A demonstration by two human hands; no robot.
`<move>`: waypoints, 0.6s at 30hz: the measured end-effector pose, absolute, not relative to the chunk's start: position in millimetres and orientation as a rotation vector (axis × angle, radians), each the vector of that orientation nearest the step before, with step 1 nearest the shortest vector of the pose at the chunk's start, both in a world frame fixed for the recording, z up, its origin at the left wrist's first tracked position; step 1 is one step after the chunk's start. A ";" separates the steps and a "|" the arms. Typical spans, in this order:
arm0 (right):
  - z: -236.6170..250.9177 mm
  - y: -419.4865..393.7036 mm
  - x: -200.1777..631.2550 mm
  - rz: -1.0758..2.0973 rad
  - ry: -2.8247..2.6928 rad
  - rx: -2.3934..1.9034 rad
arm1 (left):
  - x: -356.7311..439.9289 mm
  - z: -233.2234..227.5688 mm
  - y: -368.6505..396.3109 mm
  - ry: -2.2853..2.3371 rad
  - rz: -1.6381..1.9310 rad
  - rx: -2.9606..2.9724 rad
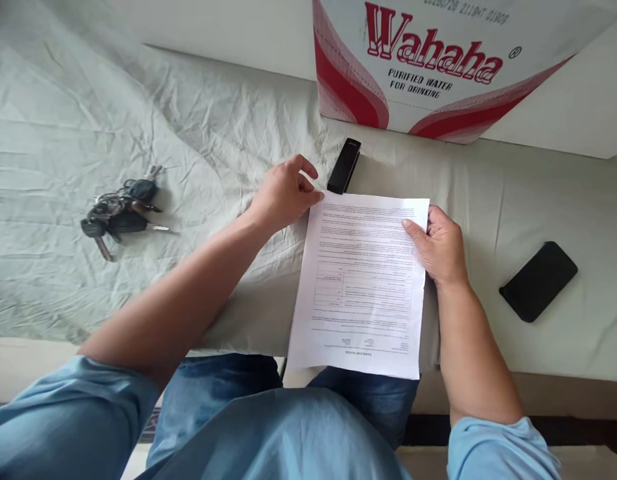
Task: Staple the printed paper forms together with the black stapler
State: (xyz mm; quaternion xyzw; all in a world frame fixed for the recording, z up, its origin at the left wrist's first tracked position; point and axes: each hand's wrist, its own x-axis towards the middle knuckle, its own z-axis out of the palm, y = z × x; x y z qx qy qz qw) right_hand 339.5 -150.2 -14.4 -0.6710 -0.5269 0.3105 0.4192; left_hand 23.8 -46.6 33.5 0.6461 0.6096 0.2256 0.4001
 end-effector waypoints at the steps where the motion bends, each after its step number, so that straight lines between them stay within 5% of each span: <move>1: -15.2 -149.5 340.0 0.786 -1.310 -1.684 | 25.7 32.2 -46.3 1.554 0.586 1.634; 18: -14.4 -147.4 344.1 0.835 -1.289 -1.712 | 15.4 -0.8 -47.2 1.354 0.745 1.912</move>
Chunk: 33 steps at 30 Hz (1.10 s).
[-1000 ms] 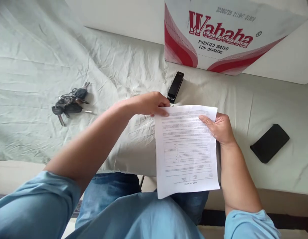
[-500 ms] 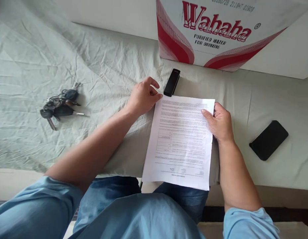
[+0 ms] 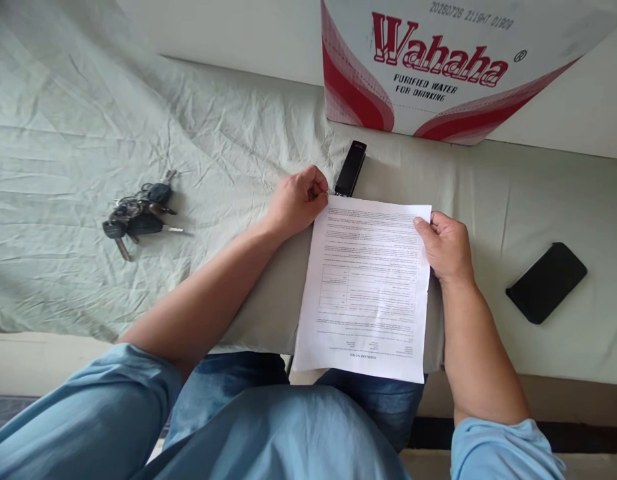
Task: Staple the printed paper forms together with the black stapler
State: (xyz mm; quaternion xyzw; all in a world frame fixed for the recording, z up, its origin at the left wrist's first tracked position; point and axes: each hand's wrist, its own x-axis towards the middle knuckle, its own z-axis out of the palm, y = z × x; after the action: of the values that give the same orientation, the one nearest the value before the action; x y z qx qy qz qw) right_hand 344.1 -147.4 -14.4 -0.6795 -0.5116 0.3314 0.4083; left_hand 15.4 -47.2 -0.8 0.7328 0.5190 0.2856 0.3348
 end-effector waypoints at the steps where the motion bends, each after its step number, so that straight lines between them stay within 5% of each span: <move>1: -15.9 -146.8 344.9 0.840 -1.288 -1.726 | 16.2 -2.8 -47.0 1.369 0.752 1.927; 33: -4.1 -152.4 330.1 0.958 -1.127 -1.555 | 18.3 -7.6 -53.0 1.246 0.901 1.973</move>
State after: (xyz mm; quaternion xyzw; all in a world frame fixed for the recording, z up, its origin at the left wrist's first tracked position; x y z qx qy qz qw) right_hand 330.1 -152.4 -4.1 -0.6366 -0.4616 0.3922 0.4773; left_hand 18.3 -53.0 -7.6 0.7486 0.4729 0.3418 0.3147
